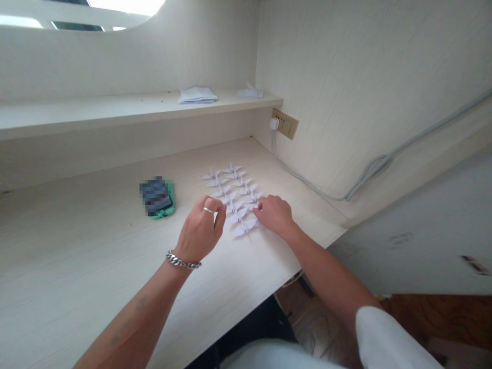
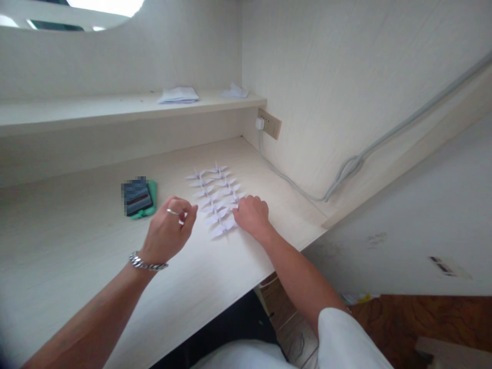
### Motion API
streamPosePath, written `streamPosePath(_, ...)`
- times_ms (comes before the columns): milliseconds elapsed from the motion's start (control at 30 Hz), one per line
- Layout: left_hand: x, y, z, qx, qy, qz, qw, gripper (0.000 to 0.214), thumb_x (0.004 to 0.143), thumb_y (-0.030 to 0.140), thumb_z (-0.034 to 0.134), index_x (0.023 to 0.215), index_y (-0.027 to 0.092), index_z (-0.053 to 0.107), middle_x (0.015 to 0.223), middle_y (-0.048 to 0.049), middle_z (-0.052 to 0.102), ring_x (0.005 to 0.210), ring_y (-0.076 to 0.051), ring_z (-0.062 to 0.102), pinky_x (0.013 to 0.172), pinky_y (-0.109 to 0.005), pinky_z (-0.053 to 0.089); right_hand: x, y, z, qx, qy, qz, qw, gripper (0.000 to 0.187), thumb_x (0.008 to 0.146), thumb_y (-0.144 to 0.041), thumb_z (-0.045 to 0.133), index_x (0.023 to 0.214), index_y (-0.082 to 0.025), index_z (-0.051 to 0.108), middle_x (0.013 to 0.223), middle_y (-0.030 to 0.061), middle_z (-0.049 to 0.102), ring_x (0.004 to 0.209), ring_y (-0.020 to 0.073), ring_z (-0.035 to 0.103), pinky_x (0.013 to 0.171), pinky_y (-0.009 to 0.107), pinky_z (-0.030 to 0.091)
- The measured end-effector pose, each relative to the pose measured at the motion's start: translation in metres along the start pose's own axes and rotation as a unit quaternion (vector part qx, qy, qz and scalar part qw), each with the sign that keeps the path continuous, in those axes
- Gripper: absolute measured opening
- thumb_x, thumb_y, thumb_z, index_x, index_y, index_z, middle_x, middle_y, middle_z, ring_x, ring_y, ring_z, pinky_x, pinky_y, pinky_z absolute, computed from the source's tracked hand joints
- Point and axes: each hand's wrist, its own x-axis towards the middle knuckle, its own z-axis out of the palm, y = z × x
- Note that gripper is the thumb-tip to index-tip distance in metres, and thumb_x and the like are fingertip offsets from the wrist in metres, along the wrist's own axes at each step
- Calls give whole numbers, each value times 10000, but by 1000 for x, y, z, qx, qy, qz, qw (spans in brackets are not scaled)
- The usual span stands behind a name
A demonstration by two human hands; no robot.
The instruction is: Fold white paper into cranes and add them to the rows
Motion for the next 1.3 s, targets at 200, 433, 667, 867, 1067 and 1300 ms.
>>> streamPosePath(200, -3, 0, -2, 25, -37, 35, 998, 151, 903, 195, 510, 1041, 164, 562, 1073, -114, 653, 1009, -239, 598, 909, -402, 471, 1, 0, -3, -34, -13, 4, 999, 324, 895, -325, 423, 913, -171, 707, 966, 130, 695, 923, 281, 632, 752, 387, 473)
streamPosePath(433, -12, -3, 1, 105, -85, -74, 988, 299, 930, 363, 484, 1113, 154, 594, 768, -40, 702, 617, -189, 633, 594, -304, 461, 1, 5, -4, -53, 6, 10, 999, 329, 890, -297, 408, 902, -161, 707, 933, 137, 694, 904, 290, 636, 740, 394, 468)
streamPosePath(667, -11, -6, 1, 134, -131, -74, 979, 326, 935, 373, 441, 809, 165, 659, 844, -94, 695, 832, -261, 635, 743, -372, 473, 1, 4, -4, -56, -2, 18, 998, 324, 899, -284, 408, 903, -157, 707, 944, 152, 694, 903, 289, 638, 747, 397, 454)
streamPosePath(867, -15, -9, 13, 3, -198, -137, 971, 232, 901, 315, 511, 974, 159, 665, 877, -67, 697, 746, -197, 638, 727, -337, 486, -4, 11, -9, -16, 13, 33, 999, 315, 881, -413, 485, 875, -184, 702, 934, 129, 693, 885, 280, 630, 728, 374, 445)
streamPosePath(1067, -19, -4, 30, -48, -232, -150, 960, 315, 895, 380, 533, 1089, 165, 656, 839, -47, 695, 708, -180, 633, 710, -319, 482, -27, 35, -5, 122, 106, 28, 986, 221, 884, -361, 519, 846, -200, 666, 856, 54, 676, 808, 191, 608, 718, 300, 429)
streamPosePath(1300, -20, -3, 44, -54, -235, -152, 959, 284, 908, 352, 513, 1059, 171, 671, 856, -55, 703, 754, -187, 640, 732, -316, 485, -48, 42, 21, 192, 111, 37, 974, 223, 844, -385, 588, 926, -193, 667, 833, 30, 658, 746, 173, 579, 719, 295, 428)
